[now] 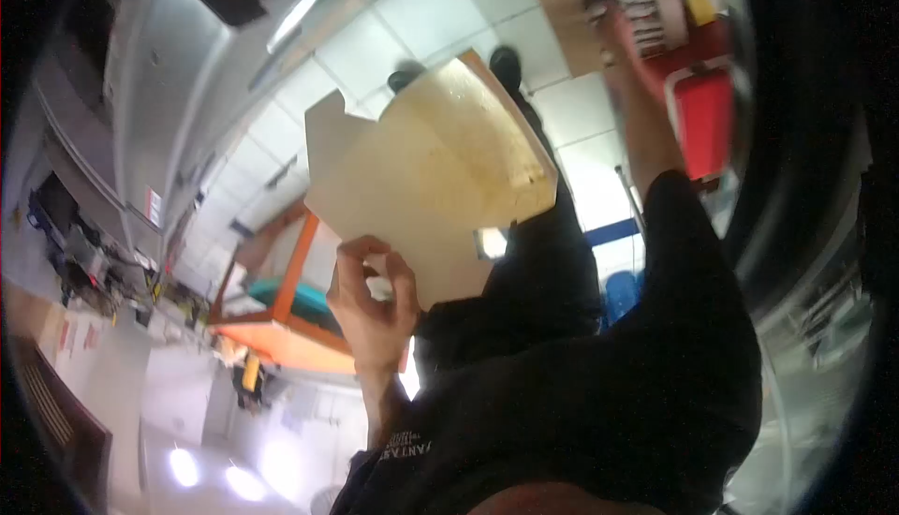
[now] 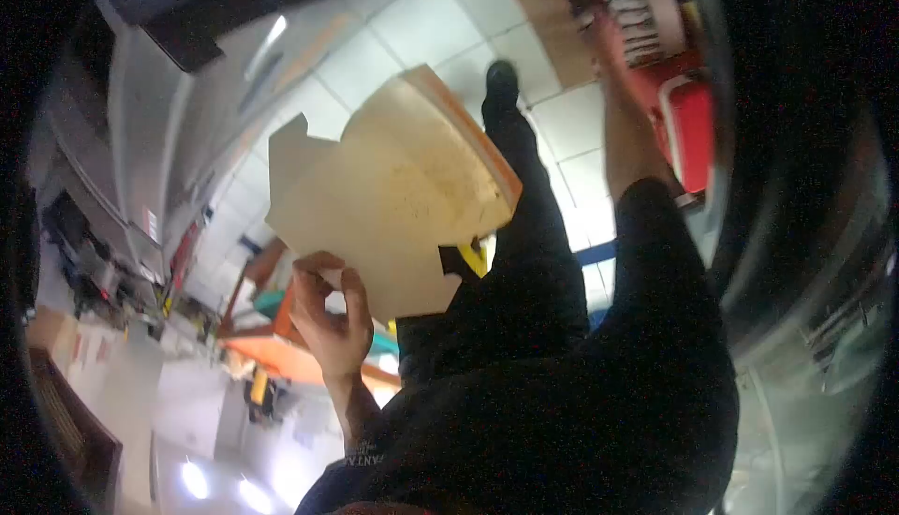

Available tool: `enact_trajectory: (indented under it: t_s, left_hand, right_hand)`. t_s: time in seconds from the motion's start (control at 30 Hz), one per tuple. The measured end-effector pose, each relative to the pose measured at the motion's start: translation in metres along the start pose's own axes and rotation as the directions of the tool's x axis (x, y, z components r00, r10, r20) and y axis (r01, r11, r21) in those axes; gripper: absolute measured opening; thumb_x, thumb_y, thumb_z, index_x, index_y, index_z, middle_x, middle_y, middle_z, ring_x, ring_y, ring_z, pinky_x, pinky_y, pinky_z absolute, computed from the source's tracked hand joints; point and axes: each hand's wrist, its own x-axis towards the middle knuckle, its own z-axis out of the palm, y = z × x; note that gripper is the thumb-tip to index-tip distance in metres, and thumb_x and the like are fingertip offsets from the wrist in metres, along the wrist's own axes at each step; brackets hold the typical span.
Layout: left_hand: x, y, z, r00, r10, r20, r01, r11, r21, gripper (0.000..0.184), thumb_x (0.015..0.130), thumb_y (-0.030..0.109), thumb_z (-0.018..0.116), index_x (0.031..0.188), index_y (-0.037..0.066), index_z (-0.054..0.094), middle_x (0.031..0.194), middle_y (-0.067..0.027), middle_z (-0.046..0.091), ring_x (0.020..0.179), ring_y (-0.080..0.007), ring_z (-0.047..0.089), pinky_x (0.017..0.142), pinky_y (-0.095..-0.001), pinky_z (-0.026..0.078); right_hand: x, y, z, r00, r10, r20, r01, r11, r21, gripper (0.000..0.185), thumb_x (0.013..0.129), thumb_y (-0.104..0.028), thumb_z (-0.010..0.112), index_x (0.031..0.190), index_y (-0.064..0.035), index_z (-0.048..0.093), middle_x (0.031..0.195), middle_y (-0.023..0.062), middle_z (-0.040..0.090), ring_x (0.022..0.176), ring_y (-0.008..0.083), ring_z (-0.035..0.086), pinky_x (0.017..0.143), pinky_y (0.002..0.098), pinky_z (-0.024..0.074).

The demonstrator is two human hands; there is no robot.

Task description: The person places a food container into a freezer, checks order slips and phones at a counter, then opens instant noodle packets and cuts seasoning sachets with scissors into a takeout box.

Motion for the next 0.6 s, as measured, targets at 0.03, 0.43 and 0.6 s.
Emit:
enact_trajectory:
  t_s: [0.03,0.43,0.6]
  left_hand:
    - [-0.003,-0.014,0.005,0.999,-0.051,0.001,0.051,0.999,0.014,0.016,0.089,0.005,0.068,0.104,0.002,0.061,0.092,-0.0122,0.068,0.070,-0.0265,0.067,0.067,-0.0351,0.055]
    - [-0.020,-0.093,-0.004,0.987,-0.143,-0.072,0.138,0.988,-0.064,0.016,0.091,0.003,0.067,0.105,0.002,0.060,0.093,-0.0126,0.067,0.066,-0.0273,0.068,0.061,-0.0374,0.055]
    - [-0.074,-0.136,-0.070,0.975,-0.173,-0.140,0.146,0.972,-0.186,0.020,0.091,0.001,0.065,0.110,-0.001,0.061,0.089,-0.0127,0.067,0.067,-0.0174,0.069,0.060,-0.0321,0.055]
  right_hand:
    - [0.006,-0.011,-0.026,0.994,-0.033,0.104,0.042,0.996,-0.084,0.040,0.100,-0.022,0.055,0.139,-0.0138,0.061,0.125,0.0243,0.070,0.115,0.0450,0.068,0.094,0.0563,0.0562]
    - [0.016,-0.056,-0.067,0.997,-0.071,-0.021,0.066,0.981,-0.181,0.056,0.100,-0.035,0.061,0.153,-0.0191,0.052,0.149,0.0172,0.058,0.126,0.0405,0.063,0.099,0.0535,0.0551]
    - [-0.053,-0.109,-0.123,0.910,-0.267,-0.318,0.152,0.927,-0.343,0.060,0.103,-0.046,0.054,0.152,-0.0117,0.051,0.149,0.0217,0.057,0.133,0.0403,0.057,0.109,0.0504,0.0476]
